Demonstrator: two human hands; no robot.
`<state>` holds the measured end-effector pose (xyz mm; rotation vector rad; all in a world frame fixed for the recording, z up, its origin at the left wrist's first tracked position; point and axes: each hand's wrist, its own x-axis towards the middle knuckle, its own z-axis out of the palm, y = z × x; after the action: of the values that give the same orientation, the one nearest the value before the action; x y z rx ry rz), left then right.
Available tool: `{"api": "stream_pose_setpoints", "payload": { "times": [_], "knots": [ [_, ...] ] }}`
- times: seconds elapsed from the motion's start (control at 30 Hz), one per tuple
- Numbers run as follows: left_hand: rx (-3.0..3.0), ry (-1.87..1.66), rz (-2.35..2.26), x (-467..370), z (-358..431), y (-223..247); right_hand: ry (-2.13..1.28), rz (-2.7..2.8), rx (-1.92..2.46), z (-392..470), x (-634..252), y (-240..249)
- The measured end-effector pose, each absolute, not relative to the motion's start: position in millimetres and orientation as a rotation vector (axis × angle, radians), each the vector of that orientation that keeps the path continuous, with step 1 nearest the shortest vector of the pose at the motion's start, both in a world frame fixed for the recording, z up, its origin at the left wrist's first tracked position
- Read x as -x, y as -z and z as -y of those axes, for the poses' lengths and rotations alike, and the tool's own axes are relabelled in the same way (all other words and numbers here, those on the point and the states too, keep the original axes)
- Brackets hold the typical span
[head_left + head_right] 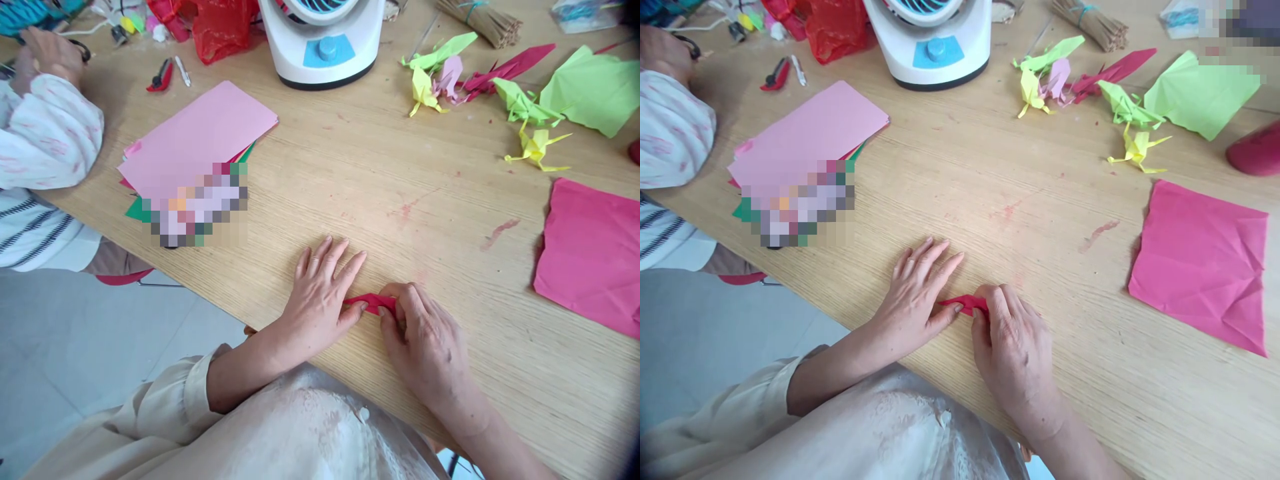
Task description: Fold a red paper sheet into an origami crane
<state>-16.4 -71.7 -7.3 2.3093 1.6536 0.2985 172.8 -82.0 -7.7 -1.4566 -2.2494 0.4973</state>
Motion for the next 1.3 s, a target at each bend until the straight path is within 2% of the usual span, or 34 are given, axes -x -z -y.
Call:
{"api": "stream_pose_setpoints", "payload": {
  "times": [0.3,0.5,1.03,1.3],
  "knots": [
    [-2.328,-0.27,-1.645,18,71,8,-0.585,2.259,1.447,81,-178,7],
    [-2.339,-0.312,-1.641,18,71,10,-0.9,2.117,1.416,77,-194,5],
    [-2.327,-0.272,-1.605,11,72,4,-0.742,2.197,1.432,77,-186,5],
    [-2.267,-0.217,-1.688,-4,67,1,-0.945,2.179,1.319,75,-195,-1]
  ]
}}
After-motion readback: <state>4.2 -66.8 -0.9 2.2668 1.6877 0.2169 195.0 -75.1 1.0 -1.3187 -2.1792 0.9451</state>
